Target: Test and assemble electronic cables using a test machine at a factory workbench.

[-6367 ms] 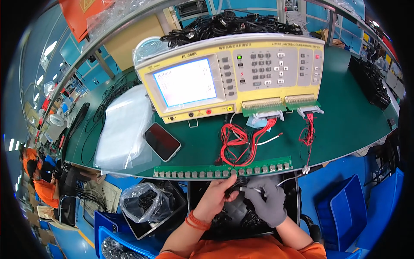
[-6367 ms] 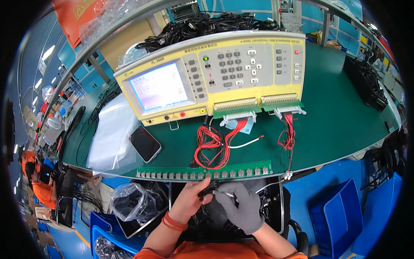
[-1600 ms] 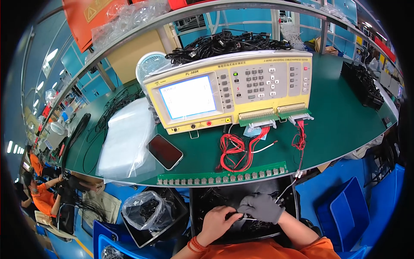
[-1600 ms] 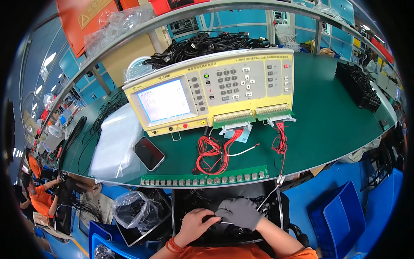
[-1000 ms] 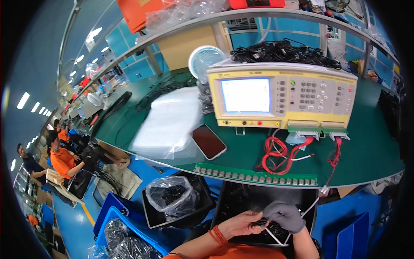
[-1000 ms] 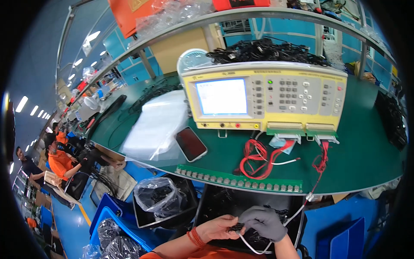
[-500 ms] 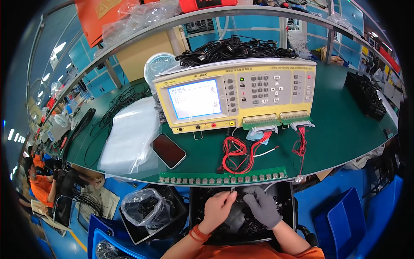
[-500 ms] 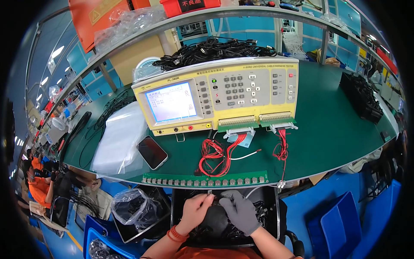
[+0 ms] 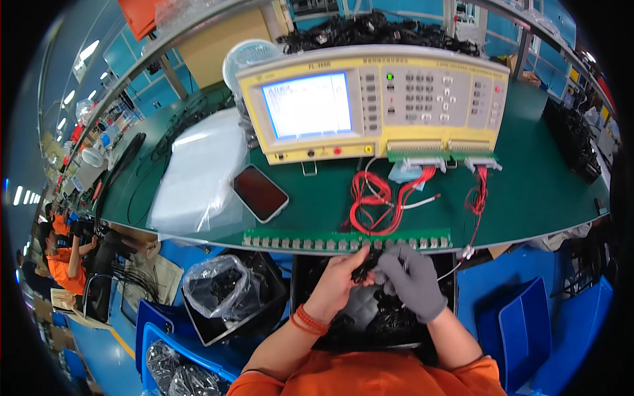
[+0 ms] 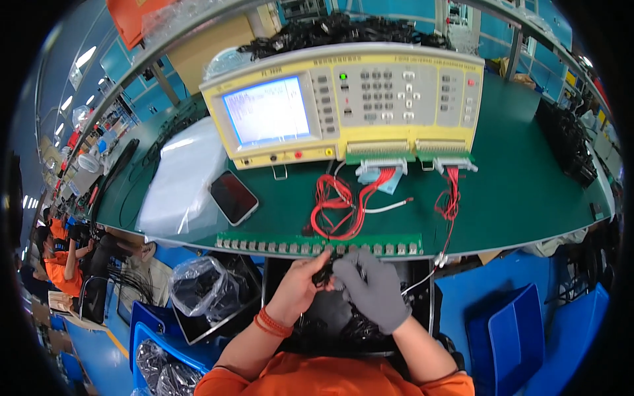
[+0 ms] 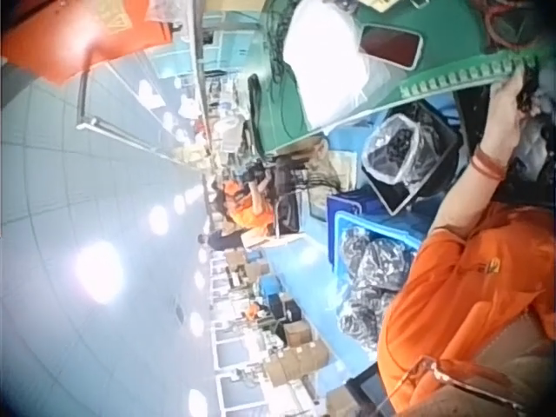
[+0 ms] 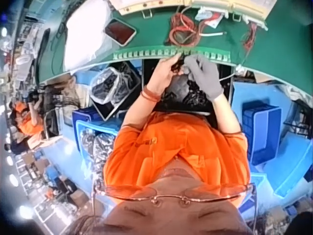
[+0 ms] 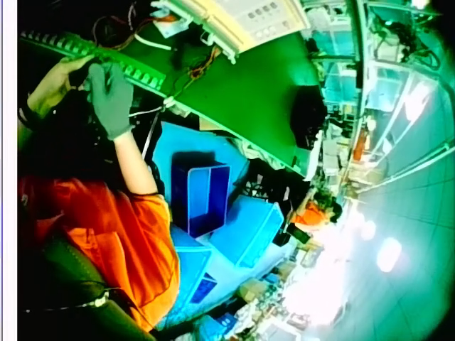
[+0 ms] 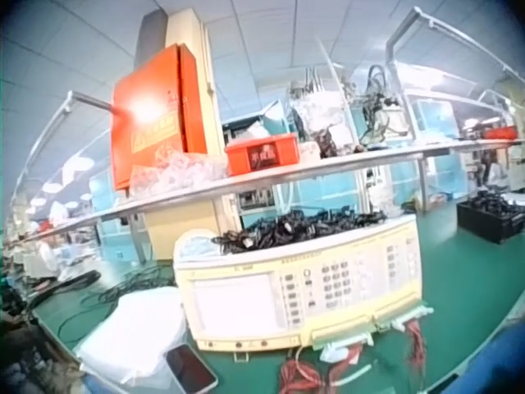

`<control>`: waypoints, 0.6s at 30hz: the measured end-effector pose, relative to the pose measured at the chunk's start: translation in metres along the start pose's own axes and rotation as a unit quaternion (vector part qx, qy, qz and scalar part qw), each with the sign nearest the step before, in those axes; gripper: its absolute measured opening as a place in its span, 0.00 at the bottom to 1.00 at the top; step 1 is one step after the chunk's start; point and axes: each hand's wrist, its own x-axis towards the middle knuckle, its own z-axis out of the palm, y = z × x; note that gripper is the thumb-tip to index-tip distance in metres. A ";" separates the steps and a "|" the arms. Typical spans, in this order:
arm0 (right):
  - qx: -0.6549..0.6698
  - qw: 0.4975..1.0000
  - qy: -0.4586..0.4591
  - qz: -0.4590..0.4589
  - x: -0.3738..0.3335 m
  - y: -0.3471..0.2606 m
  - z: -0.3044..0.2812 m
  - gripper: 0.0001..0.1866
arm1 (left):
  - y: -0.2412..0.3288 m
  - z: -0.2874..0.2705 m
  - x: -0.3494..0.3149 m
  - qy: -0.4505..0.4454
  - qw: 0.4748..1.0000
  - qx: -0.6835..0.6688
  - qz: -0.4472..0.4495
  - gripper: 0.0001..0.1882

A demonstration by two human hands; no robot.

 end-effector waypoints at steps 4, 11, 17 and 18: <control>0.032 0.993 -0.094 0.057 -0.002 0.010 -0.007 0.06 | -0.010 -0.008 -0.024 0.003 0.907 0.398 0.135 0.21; -0.187 0.978 -0.047 -0.084 -0.003 0.058 0.014 0.09 | 0.028 -0.120 -0.109 0.269 0.592 0.743 0.159 0.19; -0.541 0.822 -0.043 -0.175 0.038 0.129 0.045 0.16 | 0.050 -0.150 -0.117 0.318 0.520 0.746 0.267 0.33; -0.519 0.834 -0.074 -0.174 0.040 0.134 0.046 0.16 | 0.045 -0.128 -0.111 0.256 0.600 0.703 0.283 0.30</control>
